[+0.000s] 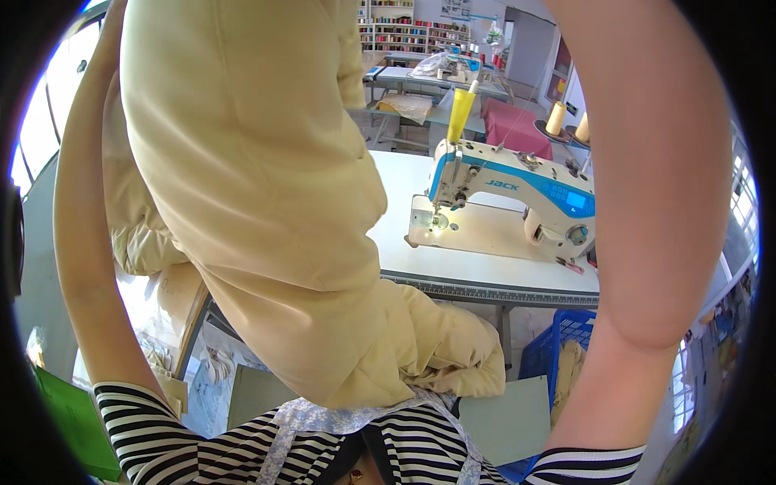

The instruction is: The person sews a beige quilted fabric using a sewing machine. They guide the fabric under the needle, adjust its position, and continue stitching along seams. The person occasionally lifts and repositions the fabric to align edges before resuming sewing.

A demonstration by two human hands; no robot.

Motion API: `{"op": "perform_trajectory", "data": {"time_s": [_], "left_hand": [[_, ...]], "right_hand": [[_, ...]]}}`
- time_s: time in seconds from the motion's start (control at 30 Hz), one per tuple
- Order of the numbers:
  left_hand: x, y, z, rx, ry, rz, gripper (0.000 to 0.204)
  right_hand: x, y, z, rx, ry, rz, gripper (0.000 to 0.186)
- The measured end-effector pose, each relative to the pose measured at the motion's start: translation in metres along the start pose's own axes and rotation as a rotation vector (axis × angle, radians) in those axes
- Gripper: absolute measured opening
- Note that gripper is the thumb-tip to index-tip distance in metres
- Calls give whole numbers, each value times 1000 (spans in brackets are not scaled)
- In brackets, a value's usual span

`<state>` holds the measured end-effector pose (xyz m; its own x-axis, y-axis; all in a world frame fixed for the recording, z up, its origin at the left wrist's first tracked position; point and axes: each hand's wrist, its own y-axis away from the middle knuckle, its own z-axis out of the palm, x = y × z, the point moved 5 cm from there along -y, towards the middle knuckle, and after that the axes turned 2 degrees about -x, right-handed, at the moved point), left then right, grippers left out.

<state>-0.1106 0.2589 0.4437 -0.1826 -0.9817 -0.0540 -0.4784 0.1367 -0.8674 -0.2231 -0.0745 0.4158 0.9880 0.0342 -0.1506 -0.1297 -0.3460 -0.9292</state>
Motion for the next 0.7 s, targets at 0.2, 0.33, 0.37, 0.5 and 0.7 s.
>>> {"op": "perform_trajectory", "data": {"time_s": [0.2,0.33,0.37,0.5,0.7], "left_hand": [[-23,39,-5,-123,-20,29,31],[0,97,-29,-248,-44,37,32],[13,114,-34,-286,-50,43,32],[80,177,-48,-425,-18,167,33],[233,244,-28,-586,176,736,35]], "right_hand": [[59,60,19,-107,-45,134,31],[86,93,14,-151,-76,246,29],[90,100,11,-160,-79,263,29],[108,125,-1,-193,-91,346,27],[139,151,-11,-219,-91,404,25]]}}
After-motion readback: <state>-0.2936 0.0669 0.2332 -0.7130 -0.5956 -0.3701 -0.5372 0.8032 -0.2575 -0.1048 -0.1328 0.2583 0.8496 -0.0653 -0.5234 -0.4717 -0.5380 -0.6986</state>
